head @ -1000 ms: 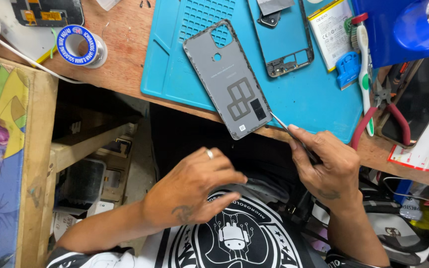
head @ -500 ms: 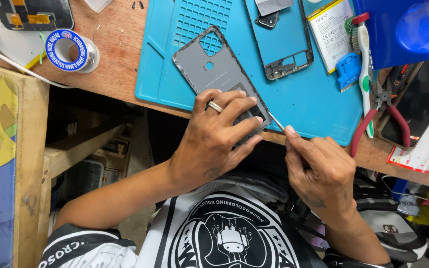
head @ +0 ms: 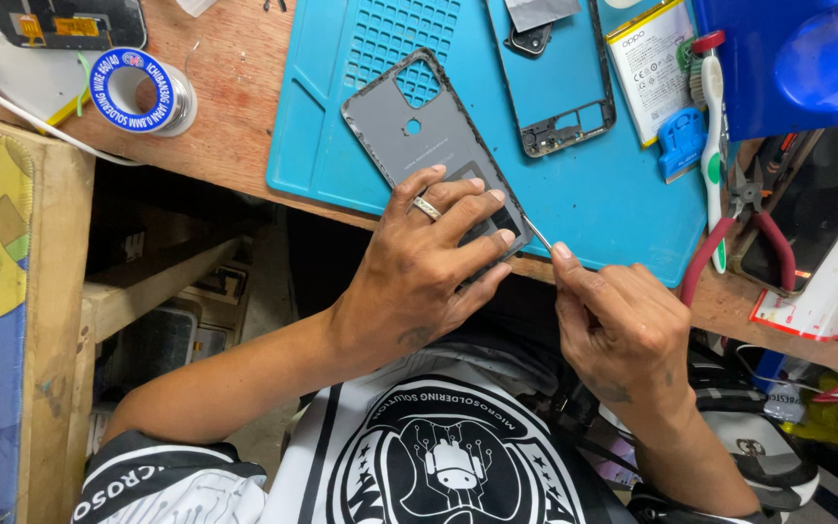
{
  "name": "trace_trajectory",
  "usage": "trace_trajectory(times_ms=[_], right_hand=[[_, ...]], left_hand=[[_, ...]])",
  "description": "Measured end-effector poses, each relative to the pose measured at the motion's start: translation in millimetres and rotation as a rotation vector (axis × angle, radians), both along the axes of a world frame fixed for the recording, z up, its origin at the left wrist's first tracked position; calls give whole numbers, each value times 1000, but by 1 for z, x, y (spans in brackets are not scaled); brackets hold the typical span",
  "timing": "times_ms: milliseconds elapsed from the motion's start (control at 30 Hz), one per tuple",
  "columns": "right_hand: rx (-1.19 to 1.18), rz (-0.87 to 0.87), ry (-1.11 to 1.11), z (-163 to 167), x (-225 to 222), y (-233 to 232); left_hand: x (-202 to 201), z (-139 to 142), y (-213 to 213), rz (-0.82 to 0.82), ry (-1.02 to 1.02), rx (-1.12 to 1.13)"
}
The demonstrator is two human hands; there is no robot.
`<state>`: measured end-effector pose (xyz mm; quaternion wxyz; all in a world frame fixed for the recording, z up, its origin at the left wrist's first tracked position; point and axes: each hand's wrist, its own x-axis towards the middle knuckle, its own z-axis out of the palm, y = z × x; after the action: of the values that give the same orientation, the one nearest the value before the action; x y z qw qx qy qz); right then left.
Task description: The person applies adhesive to the edges of a disassembled smartphone frame using a small tube, then uses a metal tool to scrape and clean the interior of the frame. The work is performed on a cluttered workbench with various tools and phone parts visible.
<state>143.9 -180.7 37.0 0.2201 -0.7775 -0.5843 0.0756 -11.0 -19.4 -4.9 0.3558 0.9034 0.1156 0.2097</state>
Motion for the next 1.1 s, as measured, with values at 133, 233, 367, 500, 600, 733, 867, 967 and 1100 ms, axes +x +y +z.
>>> trace_trajectory(times_ms=[133,233,367,500,600,733,867,967,1100], right_hand=[[28,-5,39,-7,1,0],[79,4,76,-14,3,2],[127,-27,107,-20,5,2],[143,-52,162,-21,8,-1],[157,-45,187,-24,10,-3],[161,-52,183,-26,11,-4],[195,-83,303,-24,10,-3],[156,-67,260,-20,10,-1],[78,-76,168,-8,6,-5]], left_hand=[[0,-1,2,0,-6,-3],[0,-3,2,7,-9,-2],[1,-4,3,21,-12,11],[2,-5,2,26,-7,12],[2,-5,3,28,-3,14],[2,-4,2,25,4,25],[4,-4,2,26,11,23],[4,-3,1,29,10,23],[4,-2,1,31,11,15]])
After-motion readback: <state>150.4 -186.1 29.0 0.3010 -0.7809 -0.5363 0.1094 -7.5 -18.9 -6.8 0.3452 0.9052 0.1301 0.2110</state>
